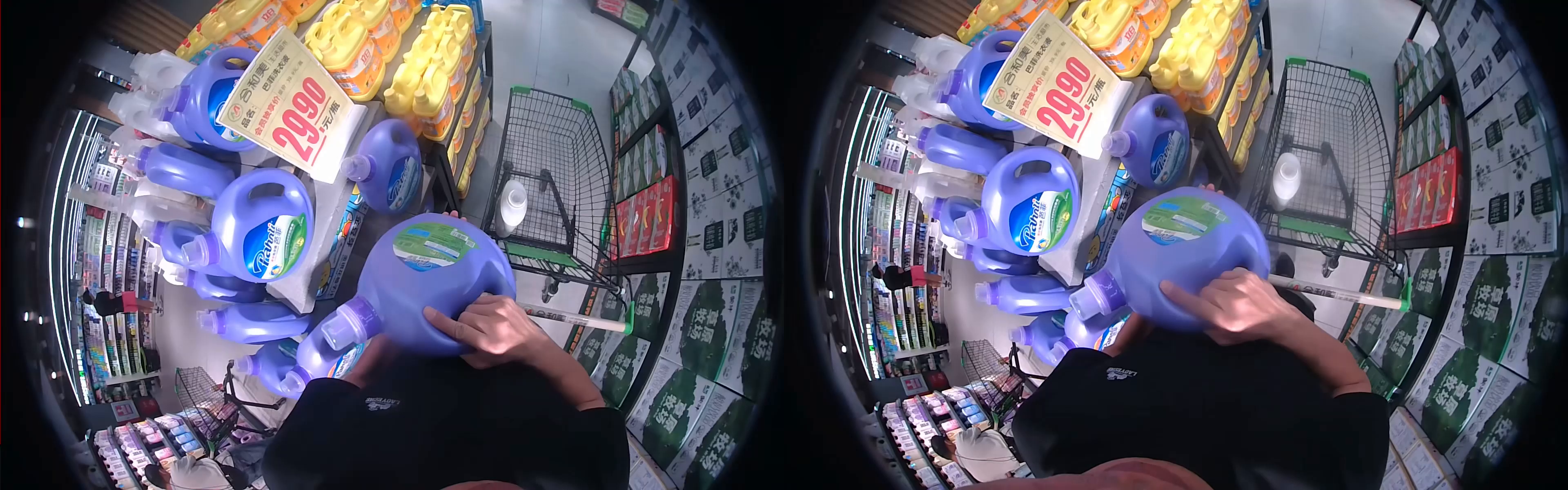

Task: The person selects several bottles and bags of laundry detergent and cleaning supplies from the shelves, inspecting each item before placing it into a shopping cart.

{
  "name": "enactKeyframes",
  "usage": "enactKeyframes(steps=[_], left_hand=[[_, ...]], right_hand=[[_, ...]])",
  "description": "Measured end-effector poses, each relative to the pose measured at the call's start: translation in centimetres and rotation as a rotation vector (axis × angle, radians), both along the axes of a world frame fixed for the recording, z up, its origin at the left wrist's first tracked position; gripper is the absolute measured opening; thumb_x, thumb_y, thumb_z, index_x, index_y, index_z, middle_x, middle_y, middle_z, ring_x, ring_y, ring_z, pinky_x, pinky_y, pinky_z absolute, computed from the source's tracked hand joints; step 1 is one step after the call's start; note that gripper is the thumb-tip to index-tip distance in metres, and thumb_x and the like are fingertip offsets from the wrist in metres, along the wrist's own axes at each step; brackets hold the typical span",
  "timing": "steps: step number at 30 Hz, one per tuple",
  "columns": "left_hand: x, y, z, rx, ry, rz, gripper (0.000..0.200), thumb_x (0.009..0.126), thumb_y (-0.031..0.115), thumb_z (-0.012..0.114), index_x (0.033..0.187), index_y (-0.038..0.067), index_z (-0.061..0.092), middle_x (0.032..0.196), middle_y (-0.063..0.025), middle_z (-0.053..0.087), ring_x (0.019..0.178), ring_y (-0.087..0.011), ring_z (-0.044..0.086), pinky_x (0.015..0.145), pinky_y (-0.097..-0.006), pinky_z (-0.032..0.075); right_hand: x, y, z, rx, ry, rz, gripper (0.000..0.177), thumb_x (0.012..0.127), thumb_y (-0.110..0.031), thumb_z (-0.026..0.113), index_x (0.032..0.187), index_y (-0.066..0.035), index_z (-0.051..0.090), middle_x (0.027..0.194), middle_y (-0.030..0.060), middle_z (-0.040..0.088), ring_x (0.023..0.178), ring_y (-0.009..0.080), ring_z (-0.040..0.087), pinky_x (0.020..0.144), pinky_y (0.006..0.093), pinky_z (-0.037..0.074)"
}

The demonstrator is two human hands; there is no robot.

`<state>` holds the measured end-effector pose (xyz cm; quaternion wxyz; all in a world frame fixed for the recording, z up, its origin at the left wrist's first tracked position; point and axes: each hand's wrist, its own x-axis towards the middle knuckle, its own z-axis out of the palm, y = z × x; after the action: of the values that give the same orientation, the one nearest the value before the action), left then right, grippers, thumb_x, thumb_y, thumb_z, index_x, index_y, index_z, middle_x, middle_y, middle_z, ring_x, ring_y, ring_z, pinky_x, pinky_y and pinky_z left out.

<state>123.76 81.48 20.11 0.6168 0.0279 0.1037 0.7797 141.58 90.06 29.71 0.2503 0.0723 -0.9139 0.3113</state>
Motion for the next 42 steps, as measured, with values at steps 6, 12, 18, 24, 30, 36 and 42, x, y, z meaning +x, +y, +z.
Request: enactKeyframes(steps=[6,12,18,24,30,36,42], left_hand=[[0.1,0.2,-1.3,-0.039,0.066,-0.008,0.058,0.111,0.042,0.045,0.155,0.006,0.038,0.157,-0.0116,0.044,0.145,-0.0274,0.044,0.122,-0.0451,0.035],[0.6,2.7,-3.3,-0.05,0.215,-0.044,0.057,0.11,0.041,0.046,0.155,0.006,0.038,0.157,-0.0121,0.045,0.144,-0.028,0.045,0.121,-0.0446,0.037],[2.2,6.4,-10.3,-0.198,1.598,-0.026,0.059,0.11,0.044,0.045,0.155,0.007,0.038,0.155,-0.0123,0.046,0.142,-0.0296,0.047,0.118,-0.0446,0.041],[5.8,4.5,-14.6,-0.537,1.523,-0.24,0.04,0.102,0.042,0.06,0.11,0.005,0.074,0.085,-0.0118,0.075,0.079,-0.0256,0.073,0.074,-0.0397,0.056],[6.6,2.5,-13.1,-0.459,2.21,-0.352,0.027,0.1,0.031,0.061,0.095,0.007,0.071,0.081,-0.0179,0.072,0.074,-0.0351,0.071,0.066,-0.0468,0.056],[8.0,2.9,-11.8,-0.695,2.121,-0.399,0.024,0.097,0.029,0.058,0.085,0.009,0.066,0.077,-0.0184,0.068,0.074,-0.043,0.068,0.067,-0.0561,0.052],[9.1,1.5,-12.7,-0.775,2.118,-0.429,0.025,0.098,0.031,0.057,0.086,0.011,0.065,0.078,-0.0181,0.069,0.074,-0.0428,0.068,0.066,-0.0563,0.052]], right_hand=[[0.8,-0.4,-1.0,-0.017,-0.004,0.008,0.091,0.066,-0.009,0.076,0.153,-0.008,0.051,0.065,-0.0007,0.057,0.058,0.0173,0.063,0.057,0.0351,0.052],[2.0,0.3,-2.0,-0.146,0.002,-0.239,0.085,0.064,-0.001,0.073,0.148,0.004,0.054,0.062,0.0014,0.059,0.053,0.0192,0.062,0.063,0.0349,0.056],[5.1,3.3,-1.4,-0.617,0.127,-0.702,0.078,0.079,-0.005,0.088,0.147,0.007,0.053,0.12,0.0215,0.075,0.102,0.0235,0.075,0.093,0.0354,0.058],[8.8,8.9,-2.6,-0.844,0.048,-1.048,0.075,0.086,-0.014,0.088,0.148,0.007,0.052,0.132,0.0145,0.069,0.116,0.0169,0.064,0.104,0.032,0.049],[11.1,17.6,-11.3,-0.701,-0.09,-1.221,0.072,0.088,-0.015,0.085,0.148,0.008,0.052,0.124,0.0173,0.071,0.107,0.0169,0.067,0.097,0.0312,0.053],[9.2,26.6,-22.9,-0.619,-0.258,-1.231,0.085,0.081,-0.027,0.089,0.146,0.012,0.051,0.117,0.0238,0.073,0.099,0.0235,0.072,0.086,0.0354,0.058],[3.7,35.4,-38.8,-0.664,-0.431,-1.194,0.085,0.078,-0.026,0.089,0.148,0.006,0.051,0.117,0.0237,0.072,0.098,0.0307,0.072,0.087,0.0369,0.058]])
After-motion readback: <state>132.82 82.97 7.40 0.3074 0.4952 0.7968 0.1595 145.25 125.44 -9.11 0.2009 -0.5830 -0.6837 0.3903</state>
